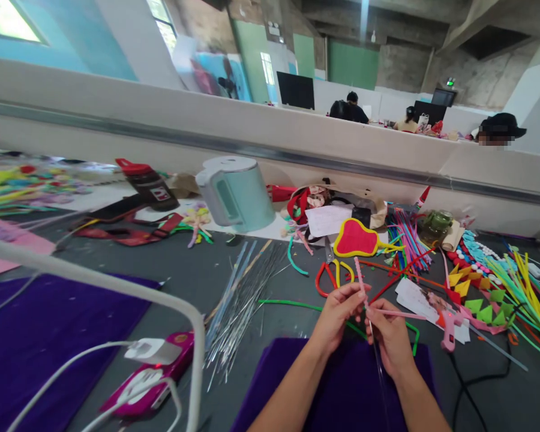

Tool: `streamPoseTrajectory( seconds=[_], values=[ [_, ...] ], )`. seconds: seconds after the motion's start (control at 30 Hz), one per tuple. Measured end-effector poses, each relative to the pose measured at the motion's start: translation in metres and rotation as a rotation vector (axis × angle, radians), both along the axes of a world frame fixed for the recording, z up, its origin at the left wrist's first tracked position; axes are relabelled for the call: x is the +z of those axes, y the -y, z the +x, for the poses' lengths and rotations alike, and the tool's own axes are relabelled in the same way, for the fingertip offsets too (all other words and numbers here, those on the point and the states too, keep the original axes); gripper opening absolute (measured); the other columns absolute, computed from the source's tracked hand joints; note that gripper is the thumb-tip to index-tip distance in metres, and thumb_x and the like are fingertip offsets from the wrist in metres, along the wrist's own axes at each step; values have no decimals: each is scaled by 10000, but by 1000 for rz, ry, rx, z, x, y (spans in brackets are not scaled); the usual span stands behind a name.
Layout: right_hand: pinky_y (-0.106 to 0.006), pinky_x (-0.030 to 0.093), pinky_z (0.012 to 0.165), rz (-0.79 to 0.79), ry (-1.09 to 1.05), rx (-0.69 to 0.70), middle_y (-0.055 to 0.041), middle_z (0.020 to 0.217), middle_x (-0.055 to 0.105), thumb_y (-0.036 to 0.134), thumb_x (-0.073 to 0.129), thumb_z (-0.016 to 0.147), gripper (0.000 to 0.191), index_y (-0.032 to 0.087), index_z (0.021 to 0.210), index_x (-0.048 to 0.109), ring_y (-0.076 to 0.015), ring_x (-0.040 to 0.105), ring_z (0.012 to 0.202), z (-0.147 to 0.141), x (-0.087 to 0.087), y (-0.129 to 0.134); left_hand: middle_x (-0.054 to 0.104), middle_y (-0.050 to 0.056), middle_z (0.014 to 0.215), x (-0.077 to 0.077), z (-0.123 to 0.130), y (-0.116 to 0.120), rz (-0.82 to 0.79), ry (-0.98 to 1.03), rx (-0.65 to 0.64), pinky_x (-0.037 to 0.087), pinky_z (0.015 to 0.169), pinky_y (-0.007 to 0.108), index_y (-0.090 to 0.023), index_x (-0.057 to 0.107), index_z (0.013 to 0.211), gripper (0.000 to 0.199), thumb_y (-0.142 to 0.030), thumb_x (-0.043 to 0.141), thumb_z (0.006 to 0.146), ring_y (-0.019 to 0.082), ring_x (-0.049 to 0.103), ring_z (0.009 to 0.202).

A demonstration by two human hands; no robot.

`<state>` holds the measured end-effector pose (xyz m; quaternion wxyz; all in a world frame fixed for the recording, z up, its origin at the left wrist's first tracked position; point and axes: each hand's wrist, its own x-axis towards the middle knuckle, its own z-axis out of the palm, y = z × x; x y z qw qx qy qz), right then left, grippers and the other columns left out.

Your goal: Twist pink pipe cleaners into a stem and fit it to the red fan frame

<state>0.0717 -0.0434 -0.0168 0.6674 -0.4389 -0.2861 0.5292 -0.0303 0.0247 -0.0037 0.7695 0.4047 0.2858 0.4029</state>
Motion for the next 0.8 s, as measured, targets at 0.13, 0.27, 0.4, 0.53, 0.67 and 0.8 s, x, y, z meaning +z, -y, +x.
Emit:
streamPoseTrajectory(
  seconds=[0.13, 0.27, 0.4, 0.53, 0.67, 0.8],
  values=[
    [-130, 365, 341, 5, -73, 4, 34, 615, 598, 336, 736, 709, 225, 159, 729, 598, -48, 474, 425, -4, 2, -1, 620, -5, 621, 1, -2, -2, -27, 33, -3, 414, 471, 173, -131, 680, 806, 237, -310, 760, 672, 66, 541, 472],
    [-118, 346, 317, 7, -107, -6, 29, 608, 600, 334, 754, 679, 240, 152, 718, 603, -45, 467, 418, -4, 5, -2, 632, -7, 626, 3, -1, -1, -38, 31, 14, 422, 470, 175, -139, 667, 782, 221, -289, 770, 656, 76, 555, 478],
    [-116, 303, 280, -11, -207, 65, 28, 581, 597, 331, 753, 669, 245, 153, 694, 586, -42, 442, 381, -4, 12, -2, 639, -4, 624, 10, -2, -1, -55, 12, 40, 437, 482, 166, -131, 678, 824, 274, -257, 798, 611, 69, 544, 492],
    [-140, 344, 296, -11, -259, 116, 25, 563, 600, 357, 763, 647, 278, 150, 689, 581, -50, 456, 366, -8, 17, 0, 624, -23, 579, 17, -4, -1, -129, 27, 28, 435, 466, 156, -139, 652, 744, 272, -255, 821, 566, 56, 516, 452],
    [-156, 368, 311, -11, -264, 109, 22, 547, 606, 406, 768, 635, 326, 146, 720, 589, -57, 467, 356, -10, 16, -2, 617, -33, 560, 17, -3, -4, -188, 10, 49, 438, 454, 150, -141, 628, 718, 322, -234, 849, 502, 52, 505, 432],
    [-149, 359, 305, 1, -284, 21, 24, 524, 601, 405, 766, 634, 320, 141, 687, 592, -50, 453, 339, -8, 13, -6, 621, -26, 569, 16, -1, -6, -200, -52, 70, 457, 469, 155, -132, 618, 696, 342, -251, 858, 484, 63, 530, 461]
  ],
)
